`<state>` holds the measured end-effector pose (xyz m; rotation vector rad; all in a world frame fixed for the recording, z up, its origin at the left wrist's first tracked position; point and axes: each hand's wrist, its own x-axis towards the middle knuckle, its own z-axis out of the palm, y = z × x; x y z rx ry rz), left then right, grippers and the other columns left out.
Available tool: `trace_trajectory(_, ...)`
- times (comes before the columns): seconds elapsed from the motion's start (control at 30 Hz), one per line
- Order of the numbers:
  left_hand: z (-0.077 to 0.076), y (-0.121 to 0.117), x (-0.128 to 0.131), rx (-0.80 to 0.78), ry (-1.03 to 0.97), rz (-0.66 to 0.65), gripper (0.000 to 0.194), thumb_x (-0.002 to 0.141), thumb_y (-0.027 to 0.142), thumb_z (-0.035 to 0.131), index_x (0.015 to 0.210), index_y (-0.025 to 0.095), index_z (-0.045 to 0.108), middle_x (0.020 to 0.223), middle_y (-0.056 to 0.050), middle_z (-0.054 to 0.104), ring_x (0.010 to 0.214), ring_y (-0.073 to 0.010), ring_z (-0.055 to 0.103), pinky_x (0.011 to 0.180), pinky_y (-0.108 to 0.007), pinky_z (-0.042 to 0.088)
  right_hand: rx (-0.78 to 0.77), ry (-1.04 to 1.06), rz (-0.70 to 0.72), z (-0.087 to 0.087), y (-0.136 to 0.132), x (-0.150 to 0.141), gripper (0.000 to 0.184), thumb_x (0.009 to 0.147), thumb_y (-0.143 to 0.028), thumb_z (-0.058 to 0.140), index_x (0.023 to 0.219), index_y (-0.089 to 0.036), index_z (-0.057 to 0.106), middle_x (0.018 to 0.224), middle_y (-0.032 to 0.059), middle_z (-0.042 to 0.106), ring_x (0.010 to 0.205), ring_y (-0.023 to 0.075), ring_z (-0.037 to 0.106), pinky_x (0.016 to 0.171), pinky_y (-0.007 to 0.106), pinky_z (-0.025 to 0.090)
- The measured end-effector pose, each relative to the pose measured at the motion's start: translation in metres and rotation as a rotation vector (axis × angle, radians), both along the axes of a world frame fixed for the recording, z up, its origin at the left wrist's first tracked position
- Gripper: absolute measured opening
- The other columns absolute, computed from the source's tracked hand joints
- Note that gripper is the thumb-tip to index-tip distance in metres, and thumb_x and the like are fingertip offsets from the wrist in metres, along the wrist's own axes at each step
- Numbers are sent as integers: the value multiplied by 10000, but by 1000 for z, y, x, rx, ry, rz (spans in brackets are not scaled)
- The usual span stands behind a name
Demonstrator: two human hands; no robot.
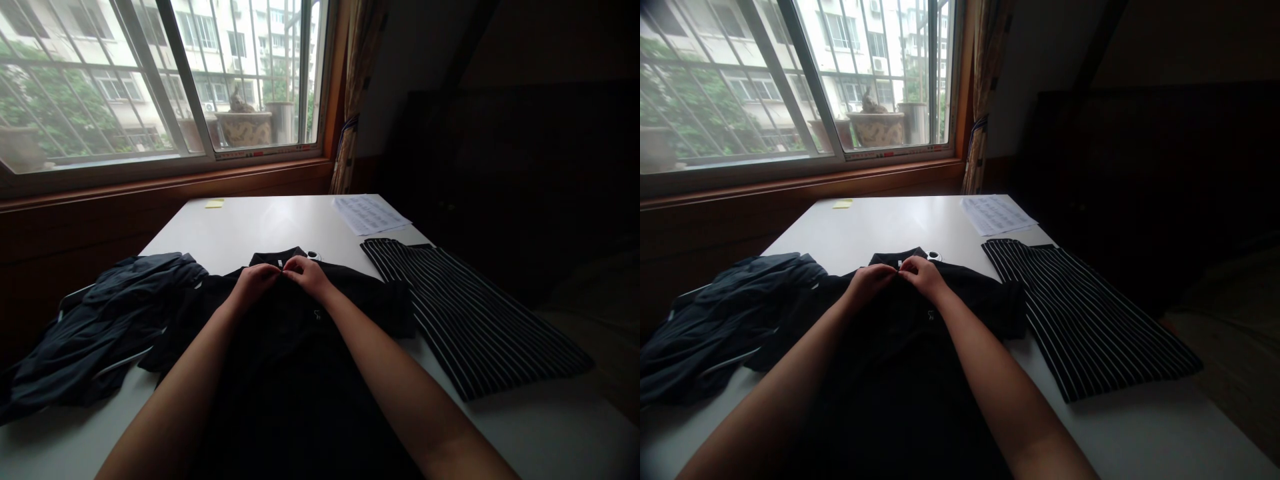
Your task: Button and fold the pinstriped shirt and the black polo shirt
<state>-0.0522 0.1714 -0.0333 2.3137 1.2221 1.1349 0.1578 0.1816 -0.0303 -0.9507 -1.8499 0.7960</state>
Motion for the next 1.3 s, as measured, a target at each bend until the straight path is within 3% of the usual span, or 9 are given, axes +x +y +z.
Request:
trace_trajectory(0.37, 16, -8, 2, -267, -124, -10, 288, 846, 491, 690, 936, 219, 715, 885, -27, 746, 810, -200, 682, 729, -294, 519, 48, -46, -64, 2, -2, -6, 80, 818, -245, 734, 837, -189, 681, 831, -2, 650, 762, 145, 599, 723, 271, 469)
trace_trajectory(0.87, 13, -5, 2, -354, -241, 14, 219, 761, 396, 753, 857, 210, 686, 891, -46, 746, 833, -221, 675, 766, -343, 519, 62, -84, -72, 4, -2, -4, 43, 825, -223, 762, 865, -209, 769, 874, 21, 697, 838, 163, 650, 800, 291, 485)
trace_trajectory(1.3, 7, -1, 7, -454, -458, -16, 313, 724, 382, 781, 806, 211, 532, 874, -25, 735, 726, -166, 639, 675, -298, 480, 43, -60, -16, 3, -1, 1, 101, 813, -209, 768, 913, -215, 781, 909, 26, 716, 877, 173, 666, 836, 304, 495)
